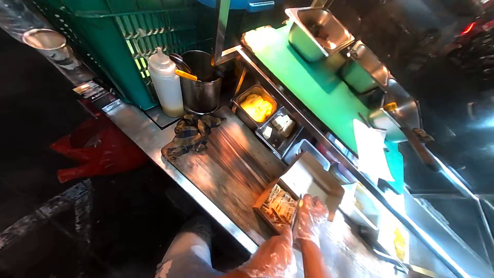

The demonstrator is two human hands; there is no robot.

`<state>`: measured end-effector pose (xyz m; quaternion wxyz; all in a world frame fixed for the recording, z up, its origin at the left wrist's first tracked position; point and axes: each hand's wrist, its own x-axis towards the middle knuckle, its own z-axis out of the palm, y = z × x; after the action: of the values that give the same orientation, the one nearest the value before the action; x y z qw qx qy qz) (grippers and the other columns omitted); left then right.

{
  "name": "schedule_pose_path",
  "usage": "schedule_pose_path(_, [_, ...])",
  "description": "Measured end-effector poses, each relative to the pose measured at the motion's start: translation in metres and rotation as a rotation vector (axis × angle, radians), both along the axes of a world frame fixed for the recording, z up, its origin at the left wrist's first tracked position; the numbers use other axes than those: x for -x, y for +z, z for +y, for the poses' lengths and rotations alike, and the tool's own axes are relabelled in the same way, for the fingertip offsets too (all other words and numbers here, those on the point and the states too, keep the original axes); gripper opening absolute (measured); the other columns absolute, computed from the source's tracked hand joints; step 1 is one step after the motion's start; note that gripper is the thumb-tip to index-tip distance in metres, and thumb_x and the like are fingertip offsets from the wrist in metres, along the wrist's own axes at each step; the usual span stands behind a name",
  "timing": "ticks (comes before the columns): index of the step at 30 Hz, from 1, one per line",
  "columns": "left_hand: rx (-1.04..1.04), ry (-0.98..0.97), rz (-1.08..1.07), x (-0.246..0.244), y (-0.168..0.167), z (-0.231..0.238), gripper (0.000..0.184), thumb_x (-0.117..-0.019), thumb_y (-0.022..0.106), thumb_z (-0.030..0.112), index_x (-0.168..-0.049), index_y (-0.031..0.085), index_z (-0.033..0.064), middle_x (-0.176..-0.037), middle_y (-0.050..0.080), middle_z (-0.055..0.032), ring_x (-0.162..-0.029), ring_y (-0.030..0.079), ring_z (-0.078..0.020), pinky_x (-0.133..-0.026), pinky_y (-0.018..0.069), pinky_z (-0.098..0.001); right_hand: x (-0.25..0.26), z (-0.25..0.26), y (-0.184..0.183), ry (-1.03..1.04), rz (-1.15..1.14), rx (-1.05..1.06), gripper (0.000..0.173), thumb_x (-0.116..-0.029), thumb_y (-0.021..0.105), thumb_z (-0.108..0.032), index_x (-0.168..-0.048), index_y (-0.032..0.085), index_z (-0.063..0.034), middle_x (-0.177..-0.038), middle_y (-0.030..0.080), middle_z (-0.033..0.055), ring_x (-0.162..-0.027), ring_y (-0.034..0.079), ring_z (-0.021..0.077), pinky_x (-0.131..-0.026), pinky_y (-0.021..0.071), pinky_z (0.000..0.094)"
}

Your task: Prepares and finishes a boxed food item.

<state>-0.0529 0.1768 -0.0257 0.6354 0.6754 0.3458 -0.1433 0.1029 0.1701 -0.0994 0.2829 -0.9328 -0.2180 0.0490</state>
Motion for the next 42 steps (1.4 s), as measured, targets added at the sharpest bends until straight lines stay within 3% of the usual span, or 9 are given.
schedule_pose_path(5, [0.001, 0.011, -0.061, 0.001, 0.021, 0.009, 0.046, -0.1059, 0.047, 0.014, -0.148, 0.04, -0.0032, -0.124, 0.066, -0.0243, -0.117, 0.065, -0.0349, -0.102, 0.0506, -0.0481, 0.016, -0.024, 0.009, 0.044, 0.044, -0.16, 0.028, -0.0915, 0.066, -0.012, -0.066, 0.054, -0.0069, -0.058, 0.052, 0.0015, -0.054, 0.054, 0.012, -0.054, 0.0477, 0.0317])
schedule_pose_path(9, [0.049, -0.055, -0.035, -0.009, 0.011, 0.006, 0.049, -0.1054, 0.048, 0.016, -0.15, 0.039, 0.0003, -0.124, 0.065, -0.0232, -0.116, 0.065, -0.035, -0.101, 0.05, -0.0496, -0.013, -0.021, -0.006, -0.058, 0.032, -0.06, 0.021, -0.094, 0.067, -0.013, -0.077, 0.065, 0.0002, -0.073, 0.062, 0.0128, -0.073, 0.062, 0.0262, -0.073, 0.0519, 0.0488])
schedule_pose_path(13, [0.002, -0.045, -0.063, -0.011, -0.006, -0.002, 0.046, -0.1041, 0.05, 0.019, -0.146, 0.043, 0.0016, -0.112, 0.07, -0.0206, -0.107, 0.07, -0.0352, -0.093, 0.0553, -0.0524, 0.006, -0.034, 0.006, -0.019, 0.009, -0.114, 0.028, -0.0918, 0.068, -0.013, -0.067, 0.058, -0.0058, -0.059, 0.055, 0.0028, -0.056, 0.056, 0.0136, -0.056, 0.0488, 0.0348])
schedule_pose_path(16, [0.016, -0.064, -0.056, -0.017, 0.004, -0.004, 0.044, -0.1042, 0.049, 0.017, -0.145, 0.043, 0.0014, -0.116, 0.069, -0.0217, -0.11, 0.069, -0.0359, -0.095, 0.0547, -0.0527, -0.023, -0.029, 0.0, -0.099, 0.022, -0.007, 0.021, -0.0964, 0.067, -0.018, -0.086, 0.069, 0.0003, -0.079, 0.067, 0.0152, -0.078, 0.066, 0.0282, -0.077, 0.0538, 0.0528])
schedule_pose_path(19, [0.071, -0.092, -0.046, -0.018, 0.026, 0.006, 0.047, -0.1068, 0.047, 0.014, -0.15, 0.04, -0.0031, -0.134, 0.061, -0.0249, -0.127, 0.06, -0.0362, -0.109, 0.0455, -0.0503, -0.003, -0.048, 0.012, -0.025, 0.015, -0.069, 0.022, -0.0958, 0.065, -0.016, -0.082, 0.064, 0.0014, -0.071, 0.062, 0.011, -0.068, 0.062, 0.0213, -0.066, 0.0539, 0.0436])
schedule_pose_path(24, [0.09, -0.074, -0.094, -0.023, 0.011, -0.007, 0.042, -0.1062, 0.047, 0.018, -0.144, 0.045, -0.0004, -0.123, 0.065, -0.0257, -0.115, 0.065, -0.0387, -0.099, 0.0507, -0.0542, -0.027, -0.051, 0.008, -0.146, 0.02, -0.001, 0.023, -0.0975, 0.066, -0.019, -0.087, 0.069, 0.0019, -0.079, 0.067, 0.0171, -0.077, 0.066, 0.03, -0.076, 0.0534, 0.0544])
schedule_pose_path(27, [0.08, -0.044, -0.111, -0.025, 0.008, -0.009, 0.045, -0.1065, 0.047, 0.02, -0.147, 0.045, 0.0002, -0.122, 0.067, -0.0247, -0.116, 0.066, -0.0375, -0.1, 0.0515, -0.0538, -0.006, -0.057, 0.017, -0.071, -0.045, -0.067, 0.026, -0.0943, 0.067, -0.016, -0.074, 0.063, -0.0009, -0.063, 0.06, 0.0088, -0.061, 0.06, 0.0201, -0.062, 0.0516, 0.0435])
schedule_pose_path(39, [0.204, 0.076, -0.121, -0.027, -0.018, 0.0, 0.041, -0.1085, 0.047, 0.022, -0.143, 0.05, -0.0007, -0.131, 0.063, -0.0245, -0.122, 0.061, -0.0348, -0.107, 0.0456, -0.0508, -0.022, -0.036, 0.042, -0.004, -0.171, 0.005, 0.026, -0.0951, 0.068, -0.019, -0.077, 0.068, 0.0, -0.072, 0.066, 0.0126, -0.071, 0.066, 0.025, -0.07, 0.0537, 0.0475])
schedule_pose_path(42, [0.208, 0.052, -0.109, -0.024, -0.023, -0.01, 0.045, -0.1079, 0.048, 0.023, -0.146, 0.048, 0.0001, -0.136, 0.061, -0.0224, -0.128, 0.059, -0.0332, -0.111, 0.0442, -0.0491, -0.009, -0.047, 0.032, 0.116, 0.002, 0.182, 0.026, -0.0962, 0.065, -0.026, -0.093, 0.073, -0.0008, -0.093, 0.073, 0.016, -0.092, 0.07, 0.0292, -0.087, 0.0553, 0.0512])
